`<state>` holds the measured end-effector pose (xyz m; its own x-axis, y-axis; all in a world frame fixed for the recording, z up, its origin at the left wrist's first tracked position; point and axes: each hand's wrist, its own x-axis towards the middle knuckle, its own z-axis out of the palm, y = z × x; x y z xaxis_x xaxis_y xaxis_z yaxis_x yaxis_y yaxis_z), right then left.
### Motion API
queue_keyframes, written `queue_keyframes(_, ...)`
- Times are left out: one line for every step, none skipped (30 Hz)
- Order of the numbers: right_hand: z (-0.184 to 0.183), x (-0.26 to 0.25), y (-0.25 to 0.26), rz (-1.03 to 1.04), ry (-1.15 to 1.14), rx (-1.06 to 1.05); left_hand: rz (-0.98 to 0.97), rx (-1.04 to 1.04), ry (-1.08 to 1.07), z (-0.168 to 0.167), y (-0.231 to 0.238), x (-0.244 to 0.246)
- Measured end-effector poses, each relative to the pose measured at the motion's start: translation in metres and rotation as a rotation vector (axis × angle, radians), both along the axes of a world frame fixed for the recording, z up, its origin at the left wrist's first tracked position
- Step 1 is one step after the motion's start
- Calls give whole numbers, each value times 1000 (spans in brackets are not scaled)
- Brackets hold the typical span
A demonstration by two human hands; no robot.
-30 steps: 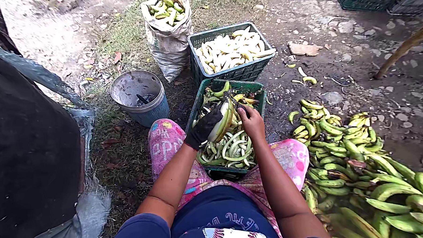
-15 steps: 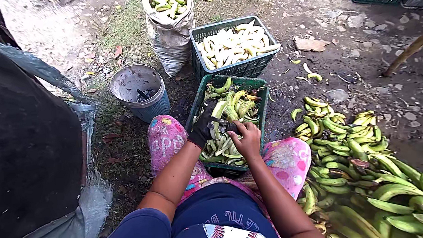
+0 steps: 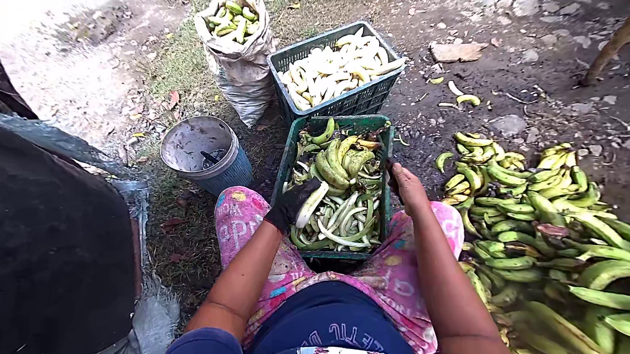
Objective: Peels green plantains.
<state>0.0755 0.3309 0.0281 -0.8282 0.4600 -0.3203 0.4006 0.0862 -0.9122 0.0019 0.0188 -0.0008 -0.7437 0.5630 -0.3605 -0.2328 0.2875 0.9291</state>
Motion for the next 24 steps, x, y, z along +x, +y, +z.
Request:
queue_keyframes(-4, 4, 12, -58, 35, -31, -42, -79, 2, 4, 2, -3)
queue_keyframes(-10, 7, 22, -123, 78, -73, -104, -137, 15, 10, 3, -9)
queue_keyframes(-16, 11, 30, -193, 125, -133, -202, -182, 55, 13, 2, -20)
queue_keyframes(-22, 13, 35, -258, 167, -197, -293, -221, 121, 15, 1, -36)
queue_keyframes(-24, 13, 38, -309, 196, -258, -365, -252, 184, 25, 4, -53)
queue_keyframes(-24, 13, 39, -342, 214, -298, -385, -289, 224, 33, 8, -73)
queue_keyframes(-25, 13, 39, -360, 227, -321, -347, -314, 228, 44, 13, -96)
queue_keyframes(-25, 11, 38, -372, 239, -327, -231, -319, 219, 62, 21, -114)
queue_keyframes(-27, 10, 37, -380, 244, -328, -73, -315, 222, 84, 33, -130)
queue_keyframes(-27, 8, 36, -378, 241, -322, 101, -294, 226, 103, 44, -146)
queue_keyframes(-29, 7, 36, -366, 238, -308, 254, -243, 221, 117, 57, -160)
queue_keyframes(-30, 6, 35, -355, 231, -291, 367, -204, 221, 125, 70, -173)
queue_keyframes(-32, 5, 35, -349, 221, -272, 409, -187, 219, 127, 83, -180)
queue_keyframes(-32, 5, 35, -349, 213, -262, 388, -214, 260, 123, 98, -183)
queue_keyframes(-32, 4, 35, -352, 206, -261, 308, -280, 329, 112, 114, -181)
queue_keyframes(-32, 3, 35, -352, 199, -262, 184, -384, 391, 97, 131, -174)
queue_keyframes(-33, 1, 36, -351, 192, -259, 20, -536, 459, 82, 149, -162)
queue_keyframes(-33, -1, 36, -349, 181, -259, -160, -702, 491, 73, 166, -144)
queue_keyframes(-33, -3, 36, -349, 170, -260, -306, -849, 515, 63, 184, -124)
queue_keyframes(-32, -4, 36, -350, 161, -264, -387, -955, 538, 51, 200, -104)
queue_keyframes(-32, -5, 36, -351, 157, -268, -388, -1002, 590, 33, 213, -87)
queue_keyframes(-33, -5, 36, -353, 159, -276, -343, -1017, 639, 12, 223, -77)
queue_keyframes(-34, -5, 35, -353, 166, -278, -285, -1014, 671, -8, 231, -72)
queue_keyframes(-35, -5, 35, -353, 178, -278, -229, -1003, 705, -26, 237, -72)
